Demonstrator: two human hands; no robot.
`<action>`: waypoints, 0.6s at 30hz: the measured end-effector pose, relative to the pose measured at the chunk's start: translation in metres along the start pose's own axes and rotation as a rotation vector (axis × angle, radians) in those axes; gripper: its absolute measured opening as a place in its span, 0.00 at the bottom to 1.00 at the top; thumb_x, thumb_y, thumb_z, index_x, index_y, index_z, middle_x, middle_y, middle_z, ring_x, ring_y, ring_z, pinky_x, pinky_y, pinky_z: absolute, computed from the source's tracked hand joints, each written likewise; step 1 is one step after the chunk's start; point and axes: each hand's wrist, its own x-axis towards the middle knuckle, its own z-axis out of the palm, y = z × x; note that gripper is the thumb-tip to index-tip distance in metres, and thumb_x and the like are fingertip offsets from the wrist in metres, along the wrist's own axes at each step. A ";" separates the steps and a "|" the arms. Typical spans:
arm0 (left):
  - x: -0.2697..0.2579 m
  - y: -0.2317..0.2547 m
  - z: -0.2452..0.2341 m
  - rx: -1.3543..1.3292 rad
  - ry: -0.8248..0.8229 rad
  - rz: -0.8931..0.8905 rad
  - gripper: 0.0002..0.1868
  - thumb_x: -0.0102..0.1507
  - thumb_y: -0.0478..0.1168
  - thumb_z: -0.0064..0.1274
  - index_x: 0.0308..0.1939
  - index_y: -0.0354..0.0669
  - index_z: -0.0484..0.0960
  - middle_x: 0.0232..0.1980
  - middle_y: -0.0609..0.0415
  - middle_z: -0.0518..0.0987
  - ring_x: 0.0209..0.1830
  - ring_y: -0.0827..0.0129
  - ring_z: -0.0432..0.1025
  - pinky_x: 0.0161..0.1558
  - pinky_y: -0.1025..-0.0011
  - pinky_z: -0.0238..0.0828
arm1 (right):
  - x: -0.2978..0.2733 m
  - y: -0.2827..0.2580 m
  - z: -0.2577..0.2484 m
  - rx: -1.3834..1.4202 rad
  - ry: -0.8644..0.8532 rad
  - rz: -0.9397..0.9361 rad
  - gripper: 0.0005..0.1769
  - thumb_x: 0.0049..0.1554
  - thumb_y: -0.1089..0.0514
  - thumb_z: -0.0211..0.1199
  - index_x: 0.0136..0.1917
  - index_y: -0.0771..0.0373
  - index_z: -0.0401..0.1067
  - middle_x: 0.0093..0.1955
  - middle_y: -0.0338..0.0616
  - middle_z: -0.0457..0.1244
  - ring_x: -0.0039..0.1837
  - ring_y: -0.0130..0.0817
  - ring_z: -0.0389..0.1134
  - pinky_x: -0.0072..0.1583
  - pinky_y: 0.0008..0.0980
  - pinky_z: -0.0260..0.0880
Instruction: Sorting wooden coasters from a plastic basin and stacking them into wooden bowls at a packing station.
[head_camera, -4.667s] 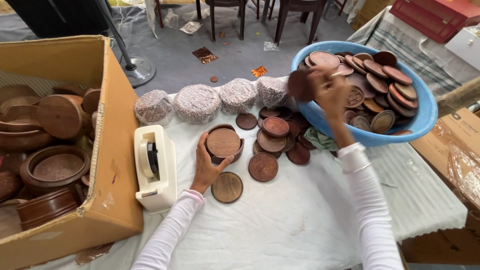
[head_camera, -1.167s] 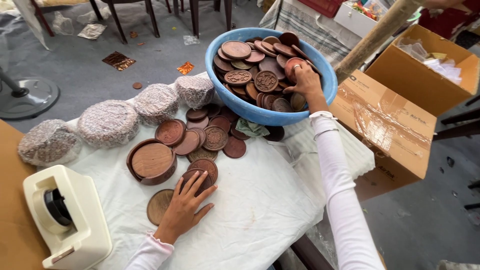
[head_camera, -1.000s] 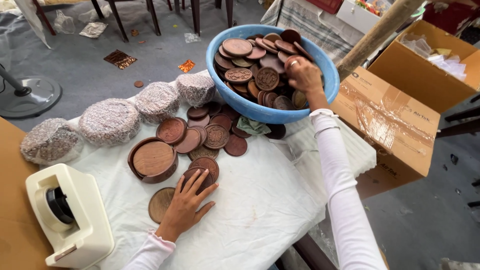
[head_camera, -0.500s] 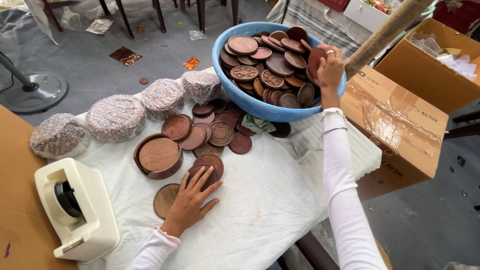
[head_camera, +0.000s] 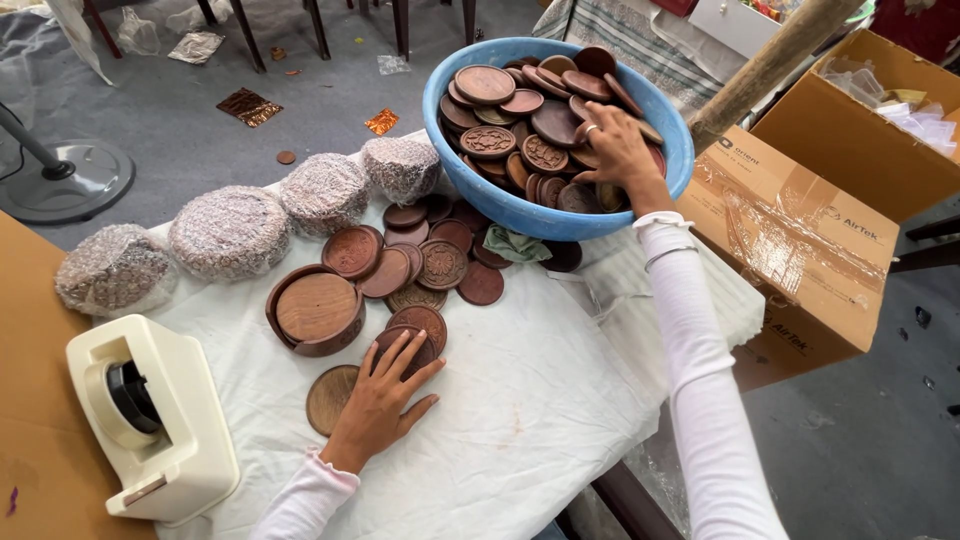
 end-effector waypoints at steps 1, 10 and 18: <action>0.000 0.000 0.000 -0.001 0.001 -0.001 0.27 0.64 0.56 0.54 0.66 0.59 0.76 0.77 0.48 0.61 0.77 0.51 0.54 0.71 0.42 0.47 | 0.003 0.000 0.004 -0.071 -0.042 -0.038 0.45 0.34 0.41 0.84 0.60 0.58 0.72 0.80 0.50 0.52 0.77 0.52 0.54 0.72 0.53 0.58; 0.000 0.001 -0.002 -0.010 -0.005 -0.011 0.27 0.64 0.55 0.55 0.66 0.59 0.76 0.77 0.48 0.61 0.77 0.51 0.53 0.72 0.42 0.46 | 0.021 -0.001 0.015 0.037 -0.367 0.111 0.61 0.39 0.51 0.83 0.78 0.53 0.52 0.83 0.52 0.42 0.81 0.54 0.46 0.71 0.55 0.57; 0.002 0.002 -0.008 -0.050 -0.012 -0.002 0.27 0.63 0.53 0.55 0.66 0.57 0.76 0.77 0.47 0.61 0.77 0.51 0.53 0.71 0.42 0.45 | 0.022 -0.023 0.013 -0.288 -0.378 0.076 0.66 0.38 0.63 0.80 0.83 0.51 0.48 0.85 0.50 0.42 0.80 0.48 0.49 0.70 0.52 0.59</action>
